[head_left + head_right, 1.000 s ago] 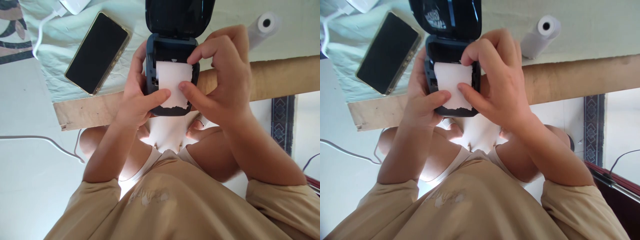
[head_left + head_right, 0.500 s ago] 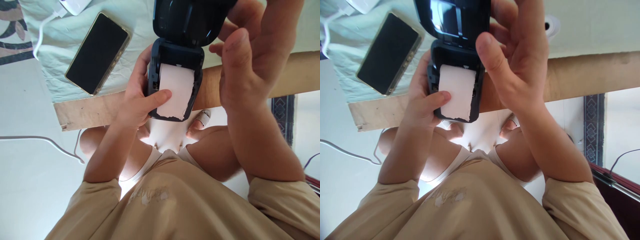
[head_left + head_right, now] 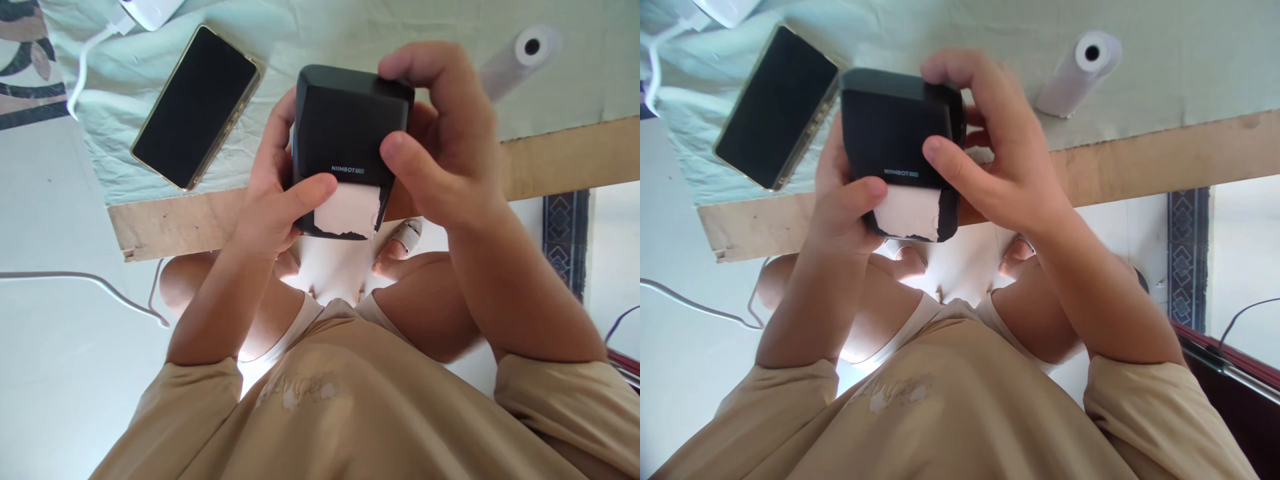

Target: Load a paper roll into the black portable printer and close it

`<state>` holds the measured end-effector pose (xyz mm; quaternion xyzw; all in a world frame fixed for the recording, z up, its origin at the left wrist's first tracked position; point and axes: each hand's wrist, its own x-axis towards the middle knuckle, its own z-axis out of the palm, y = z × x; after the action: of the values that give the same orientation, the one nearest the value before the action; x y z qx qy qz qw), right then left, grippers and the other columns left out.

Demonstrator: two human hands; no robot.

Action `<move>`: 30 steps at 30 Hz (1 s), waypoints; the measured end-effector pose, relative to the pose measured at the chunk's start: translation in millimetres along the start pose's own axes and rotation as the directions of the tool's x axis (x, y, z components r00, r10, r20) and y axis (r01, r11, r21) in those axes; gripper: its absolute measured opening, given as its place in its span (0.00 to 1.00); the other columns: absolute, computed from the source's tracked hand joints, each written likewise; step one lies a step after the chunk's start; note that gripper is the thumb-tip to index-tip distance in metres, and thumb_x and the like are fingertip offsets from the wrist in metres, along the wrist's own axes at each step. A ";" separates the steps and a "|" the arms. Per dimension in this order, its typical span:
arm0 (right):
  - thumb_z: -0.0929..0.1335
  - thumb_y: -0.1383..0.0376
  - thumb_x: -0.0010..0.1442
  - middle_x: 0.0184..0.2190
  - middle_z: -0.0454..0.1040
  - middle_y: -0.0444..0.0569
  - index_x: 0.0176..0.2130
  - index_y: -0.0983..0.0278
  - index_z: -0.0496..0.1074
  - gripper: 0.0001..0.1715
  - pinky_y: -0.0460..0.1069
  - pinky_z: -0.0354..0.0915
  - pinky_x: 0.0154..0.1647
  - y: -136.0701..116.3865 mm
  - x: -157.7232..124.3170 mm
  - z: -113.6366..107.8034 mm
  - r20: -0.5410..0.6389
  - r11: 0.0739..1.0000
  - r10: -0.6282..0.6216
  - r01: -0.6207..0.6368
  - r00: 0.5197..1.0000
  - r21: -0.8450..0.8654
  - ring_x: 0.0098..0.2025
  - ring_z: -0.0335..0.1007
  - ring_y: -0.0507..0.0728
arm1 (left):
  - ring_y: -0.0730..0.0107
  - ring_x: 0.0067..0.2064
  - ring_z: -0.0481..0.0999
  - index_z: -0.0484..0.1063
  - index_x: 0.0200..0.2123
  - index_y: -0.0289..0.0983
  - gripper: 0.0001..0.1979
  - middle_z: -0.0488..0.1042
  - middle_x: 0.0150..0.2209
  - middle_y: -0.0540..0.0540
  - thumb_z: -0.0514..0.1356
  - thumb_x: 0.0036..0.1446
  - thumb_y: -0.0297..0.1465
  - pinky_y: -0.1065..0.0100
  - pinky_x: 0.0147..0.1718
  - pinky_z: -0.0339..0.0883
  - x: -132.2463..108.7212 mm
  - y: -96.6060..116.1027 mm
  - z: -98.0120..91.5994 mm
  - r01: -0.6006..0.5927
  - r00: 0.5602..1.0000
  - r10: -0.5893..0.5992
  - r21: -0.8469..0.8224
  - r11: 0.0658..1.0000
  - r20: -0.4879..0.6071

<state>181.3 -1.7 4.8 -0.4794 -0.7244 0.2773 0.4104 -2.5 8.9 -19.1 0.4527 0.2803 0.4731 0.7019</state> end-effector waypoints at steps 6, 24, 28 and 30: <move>0.69 0.50 0.52 0.49 0.65 0.46 0.56 0.55 0.54 0.37 0.48 0.68 0.44 1.8 0.7 4.4 0.202 0.938 0.074 -0.137 0.977 0.319 0.45 0.65 0.51 | 0.65 0.37 0.75 0.71 0.45 0.43 0.22 0.76 0.36 0.48 0.69 0.47 0.40 0.68 0.31 0.67 -4.7 11.4 0.6 0.096 0.995 -0.096 -0.012 0.995 0.005; 0.68 0.51 0.55 0.53 0.63 0.49 0.58 0.54 0.47 0.39 0.50 0.68 0.45 10.0 0.1 1.4 0.289 0.942 0.040 -0.133 0.956 0.307 0.46 0.64 0.53 | 0.70 0.30 0.73 0.72 0.42 0.40 0.18 0.73 0.32 0.48 0.68 0.49 0.39 0.70 0.24 0.61 -1.8 2.4 -3.3 -0.001 0.998 0.000 0.002 1.000 0.063; 0.67 0.51 0.55 0.55 0.61 0.51 0.59 0.56 0.47 0.39 0.49 0.67 0.46 8.4 0.1 0.2 0.283 0.955 0.052 -0.130 0.958 0.265 0.48 0.64 0.53 | 0.68 0.31 0.74 0.72 0.43 0.41 0.19 0.73 0.33 0.48 0.67 0.49 0.40 0.69 0.26 0.62 -2.0 3.0 -1.1 -0.019 0.999 0.019 -0.014 1.000 0.026; 0.67 0.51 0.55 0.57 0.60 0.50 0.59 0.55 0.47 0.39 0.50 0.67 0.48 7.6 -0.5 0.0 0.286 0.962 0.052 -0.125 0.957 0.241 0.50 0.64 0.54 | 0.67 0.33 0.74 0.72 0.43 0.41 0.18 0.73 0.33 0.47 0.67 0.49 0.39 0.69 0.27 0.63 -1.8 4.1 -0.8 -0.004 0.999 0.004 -0.001 1.000 0.041</move>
<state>184.9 0.8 -1.4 -0.4108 -0.7103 0.4515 0.3505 -5.6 8.1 -15.8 0.4625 0.2647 0.4652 0.7068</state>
